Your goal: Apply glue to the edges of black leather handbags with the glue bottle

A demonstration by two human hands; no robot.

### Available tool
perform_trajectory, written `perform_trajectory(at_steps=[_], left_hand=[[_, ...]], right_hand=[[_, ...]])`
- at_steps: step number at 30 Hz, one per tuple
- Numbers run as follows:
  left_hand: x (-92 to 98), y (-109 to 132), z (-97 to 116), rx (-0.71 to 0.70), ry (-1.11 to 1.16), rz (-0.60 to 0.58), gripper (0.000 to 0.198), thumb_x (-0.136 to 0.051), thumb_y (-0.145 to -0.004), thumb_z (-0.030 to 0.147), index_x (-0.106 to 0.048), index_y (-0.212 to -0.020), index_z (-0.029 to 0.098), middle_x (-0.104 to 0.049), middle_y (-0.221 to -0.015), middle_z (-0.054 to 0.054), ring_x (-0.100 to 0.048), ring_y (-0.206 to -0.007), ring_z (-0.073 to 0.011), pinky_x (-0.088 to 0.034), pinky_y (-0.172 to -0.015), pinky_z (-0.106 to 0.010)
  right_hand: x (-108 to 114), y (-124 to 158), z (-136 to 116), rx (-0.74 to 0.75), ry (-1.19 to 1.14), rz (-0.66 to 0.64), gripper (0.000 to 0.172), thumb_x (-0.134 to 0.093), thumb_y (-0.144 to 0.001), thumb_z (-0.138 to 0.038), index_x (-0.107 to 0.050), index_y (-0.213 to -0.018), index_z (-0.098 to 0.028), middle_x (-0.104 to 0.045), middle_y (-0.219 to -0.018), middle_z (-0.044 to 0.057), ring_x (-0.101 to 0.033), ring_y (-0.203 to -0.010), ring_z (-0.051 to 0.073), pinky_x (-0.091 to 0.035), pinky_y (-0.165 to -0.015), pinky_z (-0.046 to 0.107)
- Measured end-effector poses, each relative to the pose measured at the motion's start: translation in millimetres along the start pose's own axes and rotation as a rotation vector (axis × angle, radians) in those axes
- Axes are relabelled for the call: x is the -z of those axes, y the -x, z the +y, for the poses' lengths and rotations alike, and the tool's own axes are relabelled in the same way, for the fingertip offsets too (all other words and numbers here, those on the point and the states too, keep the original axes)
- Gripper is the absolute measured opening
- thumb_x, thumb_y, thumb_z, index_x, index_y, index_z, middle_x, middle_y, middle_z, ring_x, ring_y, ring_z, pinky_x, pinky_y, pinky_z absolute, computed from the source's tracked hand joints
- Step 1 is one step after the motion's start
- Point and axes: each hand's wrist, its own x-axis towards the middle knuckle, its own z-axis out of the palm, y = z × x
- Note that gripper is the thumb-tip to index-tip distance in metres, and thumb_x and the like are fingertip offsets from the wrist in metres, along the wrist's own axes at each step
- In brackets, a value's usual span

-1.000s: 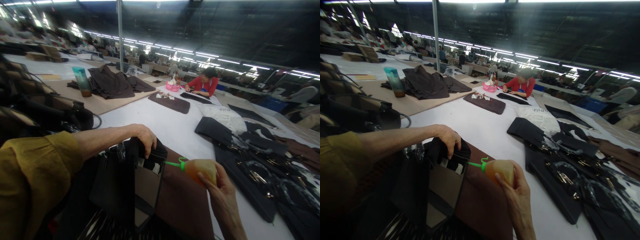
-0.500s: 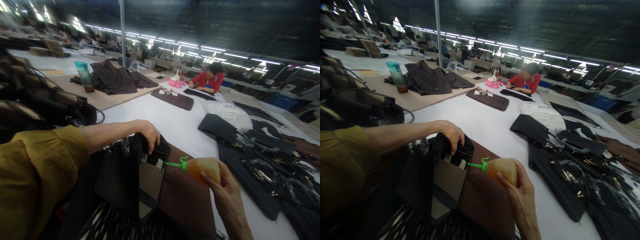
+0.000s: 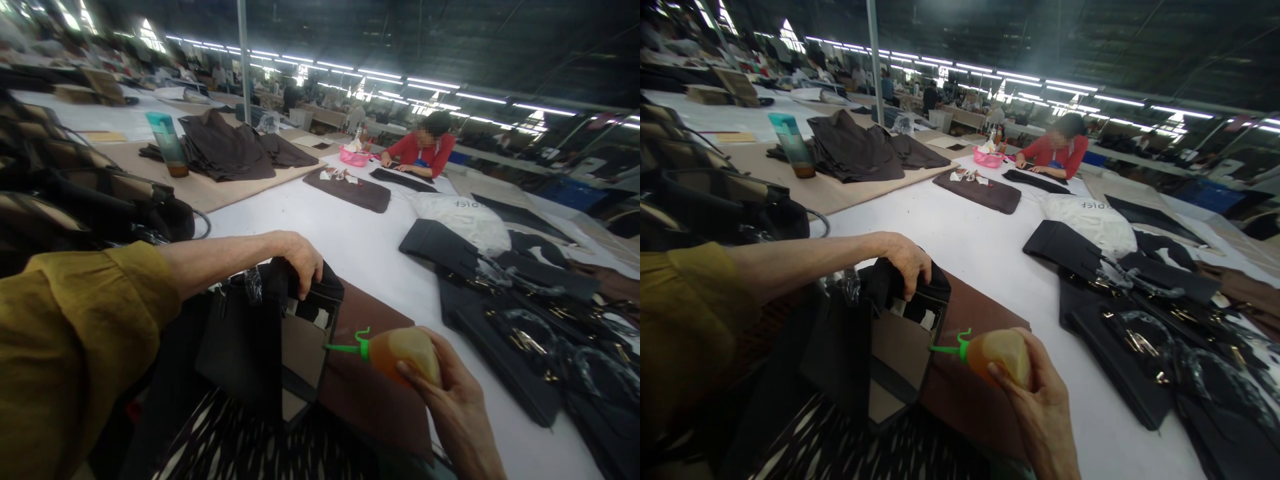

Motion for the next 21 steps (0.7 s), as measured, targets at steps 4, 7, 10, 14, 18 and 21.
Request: perform_trajectory(at_steps=[4,7,10,14,18,21], left_hand=[[-0.2,0.3,1.4,0.024,-0.036,0.037,0.053,-0.076,-0.046,0.035,-0.07,-0.097,0.023,-0.07,-0.081,0.0,-0.062,-0.077,-0.0212,-0.051,-0.061,-0.024],[-0.7,-2.1,-0.5,0.004,-0.02,0.006,0.053,-0.075,-0.047,0.035,-0.07,-0.098,0.021,-0.07,-0.081,-0.001,-0.062,-0.074,-0.0226,-0.051,-0.06,-0.027],[-1.1,-5.1,-3.7,-0.023,-0.009,-0.016,0.05,-0.074,-0.048,0.036,-0.069,-0.096,0.021,-0.069,-0.08,-0.002,-0.062,-0.072,-0.0226,-0.051,-0.058,-0.028],[-1.5,-5.3,-3.8,-0.039,-0.014,-0.019,0.044,-0.074,-0.049,0.035,-0.069,-0.09,0.021,-0.069,-0.076,-0.001,-0.062,-0.07,-0.0213,-0.05,-0.057,-0.026],[-2.2,-3.0,-0.6,-0.024,0.017,-0.032,0.041,-0.073,-0.05,0.033,-0.069,-0.088,0.02,-0.067,-0.073,0.0,-0.062,-0.066,-0.0208,-0.05,-0.052,-0.026],[-2.9,-3.5,-0.5,-0.015,0.028,-0.028,0.041,-0.073,-0.049,0.032,-0.069,-0.088,0.02,-0.067,-0.072,0.0,-0.062,-0.066,-0.0206,-0.049,-0.052,-0.025]], right_hand=[[1.0,6.0,5.1,-0.047,-0.013,-0.015,0.062,-0.078,-0.053,-0.049,-0.06,-0.106,-0.022,-0.065,-0.098,0.002,-0.058,-0.092,0.028,-0.049,-0.077,0.031],[2.3,11.7,6.2,-0.097,0.004,-0.02,0.063,-0.078,-0.05,-0.05,-0.061,-0.104,-0.021,-0.066,-0.097,0.003,-0.059,-0.093,0.029,-0.049,-0.078,0.032],[3.1,17.9,8.1,-0.132,0.018,-0.007,0.064,-0.077,-0.049,-0.052,-0.062,-0.103,-0.021,-0.066,-0.097,0.003,-0.059,-0.093,0.03,-0.049,-0.079,0.032],[3.7,25.3,13.8,-0.148,0.009,-0.034,0.062,-0.078,-0.05,-0.05,-0.062,-0.103,-0.021,-0.067,-0.098,0.002,-0.059,-0.093,0.029,-0.05,-0.075,0.029],[3.7,32.2,21.2,-0.156,0.007,-0.071,0.06,-0.077,-0.054,-0.048,-0.061,-0.105,-0.021,-0.067,-0.098,0.002,-0.059,-0.094,0.027,-0.049,-0.077,0.028],[1.7,38.3,24.1,-0.164,0.011,-0.054,0.059,-0.077,-0.053,-0.049,-0.063,-0.103,-0.021,-0.067,-0.097,0.002,-0.059,-0.094,0.028,-0.047,-0.079,0.029]])
